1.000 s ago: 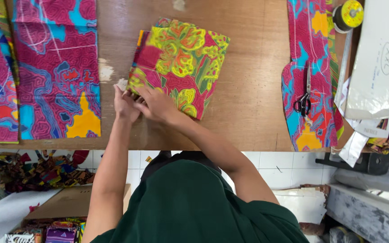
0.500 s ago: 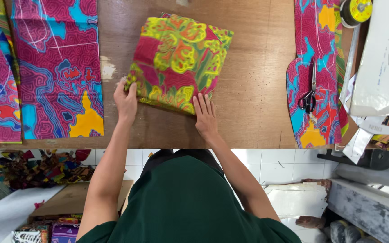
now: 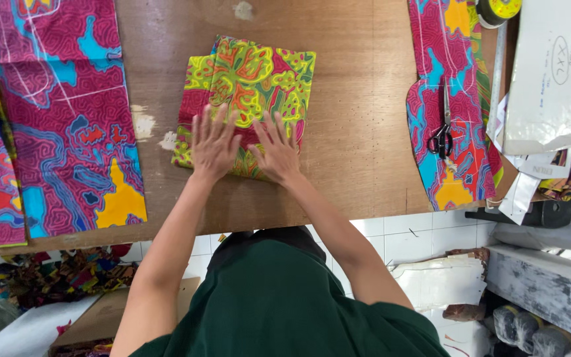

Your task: The person cuts a large piece of colorful patterned fabric into smaller pieces using shears. The person repeatedly positions the fabric, cuts along marked lines, and sets the cut pieces aside on the table.

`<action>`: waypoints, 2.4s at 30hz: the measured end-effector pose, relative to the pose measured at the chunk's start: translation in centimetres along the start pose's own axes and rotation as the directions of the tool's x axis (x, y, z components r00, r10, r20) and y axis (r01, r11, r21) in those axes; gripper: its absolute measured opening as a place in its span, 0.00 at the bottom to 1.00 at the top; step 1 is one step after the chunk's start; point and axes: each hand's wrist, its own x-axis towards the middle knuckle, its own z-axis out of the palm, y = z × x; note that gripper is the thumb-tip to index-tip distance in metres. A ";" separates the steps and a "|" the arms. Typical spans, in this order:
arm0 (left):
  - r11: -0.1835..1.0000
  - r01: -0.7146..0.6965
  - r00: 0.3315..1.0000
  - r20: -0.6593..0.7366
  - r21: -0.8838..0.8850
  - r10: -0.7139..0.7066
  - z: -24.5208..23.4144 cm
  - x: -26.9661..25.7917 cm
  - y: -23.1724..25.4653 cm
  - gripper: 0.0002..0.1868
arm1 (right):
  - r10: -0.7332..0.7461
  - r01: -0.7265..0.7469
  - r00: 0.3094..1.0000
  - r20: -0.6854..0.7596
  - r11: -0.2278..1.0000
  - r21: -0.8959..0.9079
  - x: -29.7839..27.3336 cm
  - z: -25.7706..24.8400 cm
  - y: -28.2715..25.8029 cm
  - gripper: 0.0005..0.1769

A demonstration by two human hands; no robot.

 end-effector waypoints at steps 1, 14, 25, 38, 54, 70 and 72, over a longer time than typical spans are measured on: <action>0.994 -0.087 0.996 0.021 0.069 0.085 0.8 0.7 0.3 0.32 | -0.035 0.036 0.996 0.084 0.999 0.000 1.2 0.4 1.2 0.38; 0.992 -0.126 0.990 0.072 0.012 0.125 1.1 0.4 1.6 0.27 | 0.687 -0.571 0.714 0.134 0.460 0.680 1.8 2.2 10.5 0.22; -0.001 0.798 0.601 0.797 -0.602 0.063 1.6 -17.1 9.1 0.26 | 0.606 -0.564 0.568 0.557 -0.206 0.800 -6.2 2.4 5.7 0.17; -0.579 0.509 0.451 0.771 -0.636 -0.450 2.8 -17.3 9.1 0.17 | 0.660 -0.397 0.560 0.500 -0.316 0.862 -8.9 1.2 12.5 0.18; -0.251 0.511 0.797 0.562 -0.822 -0.219 -5.4 16.4 30.0 0.18 | 0.504 -0.209 0.830 0.239 -0.116 0.971 -6.5 -28.0 43.2 0.26; -0.019 0.581 0.800 0.568 -0.813 0.193 21.9 38.5 59.8 0.18 | 0.878 -0.410 0.430 -0.211 0.398 0.821 -24.1 -32.7 76.8 0.26; 0.098 0.561 0.810 0.570 -0.822 0.141 22.0 33.7 57.2 0.17 | 0.555 -0.688 0.583 -0.594 0.726 0.003 -25.3 -29.4 74.6 0.33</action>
